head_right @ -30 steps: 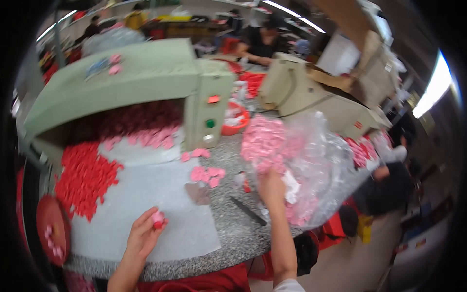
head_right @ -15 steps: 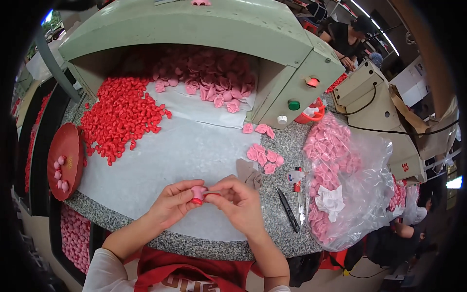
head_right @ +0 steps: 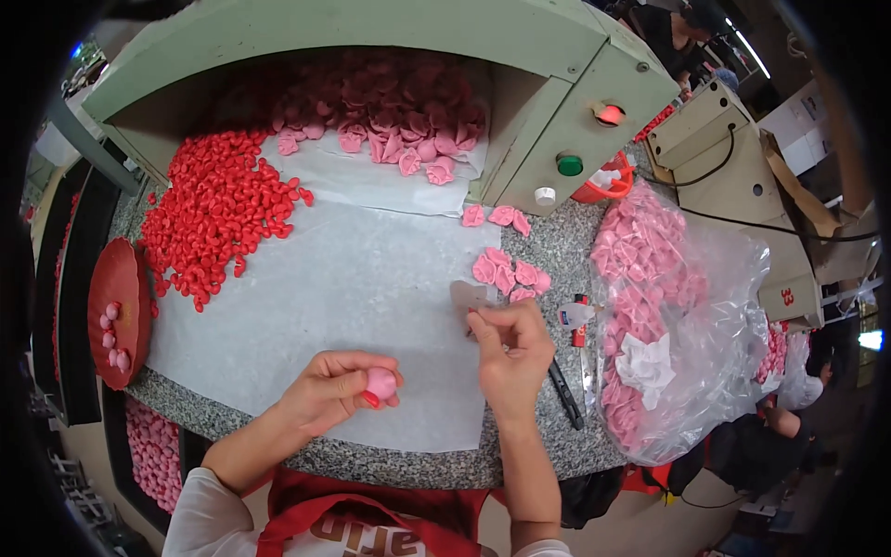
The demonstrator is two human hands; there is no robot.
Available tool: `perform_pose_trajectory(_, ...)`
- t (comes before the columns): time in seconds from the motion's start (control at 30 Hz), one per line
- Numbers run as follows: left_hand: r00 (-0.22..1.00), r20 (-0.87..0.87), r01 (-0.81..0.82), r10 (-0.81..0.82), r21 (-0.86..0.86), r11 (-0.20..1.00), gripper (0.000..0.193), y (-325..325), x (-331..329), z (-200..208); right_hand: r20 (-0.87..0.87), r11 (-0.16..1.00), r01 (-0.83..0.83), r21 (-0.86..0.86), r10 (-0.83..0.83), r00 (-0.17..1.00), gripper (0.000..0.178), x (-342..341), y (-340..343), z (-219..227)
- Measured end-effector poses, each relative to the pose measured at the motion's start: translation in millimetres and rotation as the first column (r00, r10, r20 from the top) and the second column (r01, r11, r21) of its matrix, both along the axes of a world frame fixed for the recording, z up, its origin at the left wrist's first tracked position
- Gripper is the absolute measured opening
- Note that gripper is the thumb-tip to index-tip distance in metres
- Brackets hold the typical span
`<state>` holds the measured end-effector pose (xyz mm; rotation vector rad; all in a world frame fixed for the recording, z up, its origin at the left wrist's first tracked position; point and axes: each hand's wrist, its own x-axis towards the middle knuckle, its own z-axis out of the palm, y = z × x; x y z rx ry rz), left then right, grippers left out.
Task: Assemble small pink toy components by applying glue and attaching parts at a factory workbench.
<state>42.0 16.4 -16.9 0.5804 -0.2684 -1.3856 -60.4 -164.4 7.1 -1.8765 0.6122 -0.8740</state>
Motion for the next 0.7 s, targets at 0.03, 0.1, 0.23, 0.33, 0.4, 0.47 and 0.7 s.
perform_pose_trajectory(0.03, 0.999, -0.007, -0.048, 0.048, 0.089, 0.995, 0.036, -2, 5, -1, 0.072, 0.985, -0.011, 0.173, -0.002, 0.997, 0.008, -2, -2, 5)
perform_pose_trajectory(0.1, 0.994, -0.057, -0.087, 0.097, 0.164, 0.983, 0.038, -1, 8, -7, 0.12, 0.91, -0.107, 0.4, 0.064, 0.991, 0.01, -5, 6, 13)
perform_pose_trajectory(0.23, 0.991, -0.085, -0.088, 0.1, 0.13, 0.988, 0.04, 0, 7, -6, 0.093, 0.826, -0.144, 0.545, 0.111, 0.989, 0.014, 0, 21, 13)
perform_pose_trajectory(0.33, 0.991, -0.065, -0.108, 0.118, 0.139, 0.984, 0.041, -1, 7, -4, 0.064, 0.813, -0.226, 0.536, 0.228, 0.972, 0.016, -4, 17, 11)
perform_pose_trajectory(0.4, 0.992, -0.069, -0.1, 0.107, 0.1, 0.99, 0.041, -1, 7, -3, 0.099, 0.764, -0.294, 0.574, 0.291, 0.952, 0.017, -5, 17, 9)
perform_pose_trajectory(0.47, 0.991, -0.077, -0.104, 0.112, 0.096, 0.99, 0.041, -1, 6, -3, 0.115, 0.737, -0.32, 0.596, 0.316, 0.942, 0.017, -5, 18, 6)
perform_pose_trajectory(0.7, 0.985, -0.117, -0.119, 0.125, 0.059, 0.991, 0.037, 0, 5, -4, 0.284, 0.664, -0.457, 0.592, 0.359, 0.889, 0.016, 3, 41, 8)
